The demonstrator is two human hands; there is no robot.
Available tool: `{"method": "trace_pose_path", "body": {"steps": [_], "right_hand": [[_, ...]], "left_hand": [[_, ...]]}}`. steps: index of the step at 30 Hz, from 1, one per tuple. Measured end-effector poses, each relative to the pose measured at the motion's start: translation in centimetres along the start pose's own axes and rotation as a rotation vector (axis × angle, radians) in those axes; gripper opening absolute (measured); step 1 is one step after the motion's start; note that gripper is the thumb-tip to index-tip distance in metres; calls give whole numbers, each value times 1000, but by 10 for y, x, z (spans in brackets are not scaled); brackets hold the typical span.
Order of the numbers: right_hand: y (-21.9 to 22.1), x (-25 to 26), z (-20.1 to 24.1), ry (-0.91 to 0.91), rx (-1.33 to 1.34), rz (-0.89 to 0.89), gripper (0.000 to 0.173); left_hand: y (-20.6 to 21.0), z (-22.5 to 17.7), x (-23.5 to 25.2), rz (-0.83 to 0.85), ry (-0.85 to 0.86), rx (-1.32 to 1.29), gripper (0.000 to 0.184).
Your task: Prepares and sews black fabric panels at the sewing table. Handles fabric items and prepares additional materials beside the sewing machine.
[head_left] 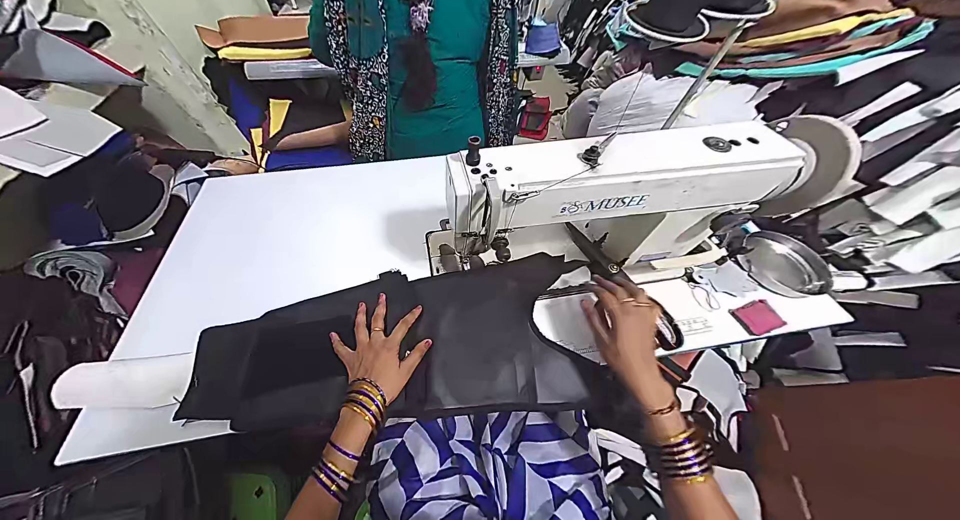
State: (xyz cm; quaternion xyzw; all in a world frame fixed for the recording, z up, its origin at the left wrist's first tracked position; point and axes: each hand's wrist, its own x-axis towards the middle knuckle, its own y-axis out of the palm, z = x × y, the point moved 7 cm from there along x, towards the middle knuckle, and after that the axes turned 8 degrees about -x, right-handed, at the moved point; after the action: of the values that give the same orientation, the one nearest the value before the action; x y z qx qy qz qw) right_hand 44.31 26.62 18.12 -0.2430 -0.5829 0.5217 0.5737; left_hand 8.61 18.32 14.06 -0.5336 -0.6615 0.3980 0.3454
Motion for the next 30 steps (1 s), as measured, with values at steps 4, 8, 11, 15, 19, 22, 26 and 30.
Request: {"method": "trace_pose_path", "body": {"steps": [4, 8, 11, 15, 19, 22, 26, 30], "right_hand": [[43, -2, 97, -136, 102, 153, 58], [81, 2, 109, -119, 38, 318, 60], [85, 3, 112, -109, 26, 303, 60], [85, 3, 113, -114, 33, 309, 63], [79, 1, 107, -121, 69, 218, 62], [79, 1, 108, -176, 88, 179, 64], [78, 0, 106, -226, 143, 216, 70], [75, 4, 107, -239, 174, 246, 72]], "left_hand": [[1, -4, 3, 11, -12, 5, 58], [-6, 10, 4, 34, 13, 2, 56], [-7, 17, 9, 77, 36, -1, 56], [-21, 23, 4, 34, 83, -53, 77], [-90, 57, -68, -356, 52, -31, 83], [-134, 132, -173, -460, -325, 128, 77], [-113, 222, -320, -304, -997, 117, 83], [-63, 273, -376, -298, -1077, 132, 68]]}}
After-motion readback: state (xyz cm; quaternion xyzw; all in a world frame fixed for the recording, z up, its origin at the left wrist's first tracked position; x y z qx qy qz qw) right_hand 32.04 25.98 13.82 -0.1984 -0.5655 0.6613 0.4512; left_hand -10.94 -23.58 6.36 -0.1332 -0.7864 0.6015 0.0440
